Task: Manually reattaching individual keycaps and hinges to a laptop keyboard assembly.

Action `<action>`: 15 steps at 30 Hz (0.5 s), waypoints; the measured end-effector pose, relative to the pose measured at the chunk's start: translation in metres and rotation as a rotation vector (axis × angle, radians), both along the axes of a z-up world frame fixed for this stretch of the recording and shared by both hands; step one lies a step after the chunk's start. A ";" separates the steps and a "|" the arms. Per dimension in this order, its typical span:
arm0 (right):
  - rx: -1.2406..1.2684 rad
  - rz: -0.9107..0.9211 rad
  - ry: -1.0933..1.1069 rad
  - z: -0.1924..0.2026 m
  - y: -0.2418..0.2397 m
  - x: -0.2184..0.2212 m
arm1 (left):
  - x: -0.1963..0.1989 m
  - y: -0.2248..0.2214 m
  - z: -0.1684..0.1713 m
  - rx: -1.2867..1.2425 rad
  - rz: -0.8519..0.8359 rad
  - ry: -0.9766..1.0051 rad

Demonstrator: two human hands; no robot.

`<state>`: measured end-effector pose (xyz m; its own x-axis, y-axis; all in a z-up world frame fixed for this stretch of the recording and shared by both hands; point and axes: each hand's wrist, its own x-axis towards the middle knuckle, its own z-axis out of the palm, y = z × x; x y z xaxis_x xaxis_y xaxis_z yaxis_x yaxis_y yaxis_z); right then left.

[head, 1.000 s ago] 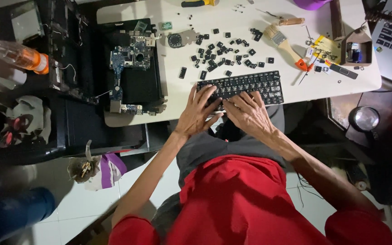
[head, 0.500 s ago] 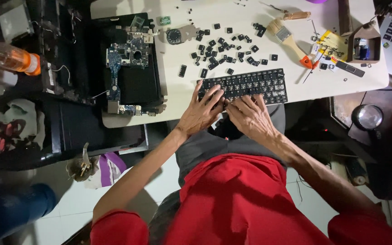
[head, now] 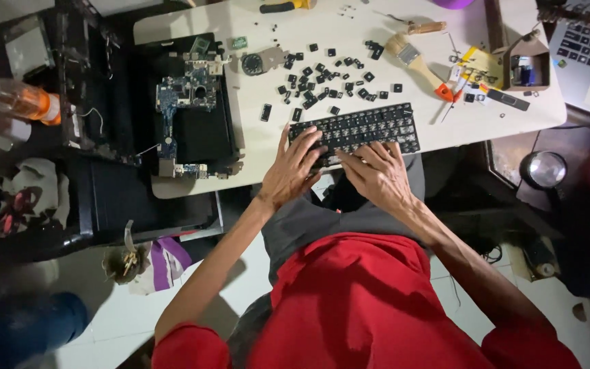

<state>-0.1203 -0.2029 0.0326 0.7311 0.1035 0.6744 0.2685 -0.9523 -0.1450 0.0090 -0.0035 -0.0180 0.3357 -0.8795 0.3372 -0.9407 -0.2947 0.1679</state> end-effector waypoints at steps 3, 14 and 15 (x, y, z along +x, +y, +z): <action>-0.009 0.009 -0.002 -0.007 -0.004 0.001 | 0.002 -0.002 -0.009 -0.008 -0.053 -0.086; 0.009 0.085 -0.014 -0.008 -0.006 0.005 | -0.006 -0.003 0.003 0.049 -0.096 -0.407; 0.005 0.079 -0.017 -0.007 -0.006 0.003 | -0.007 -0.001 0.003 0.045 -0.100 -0.410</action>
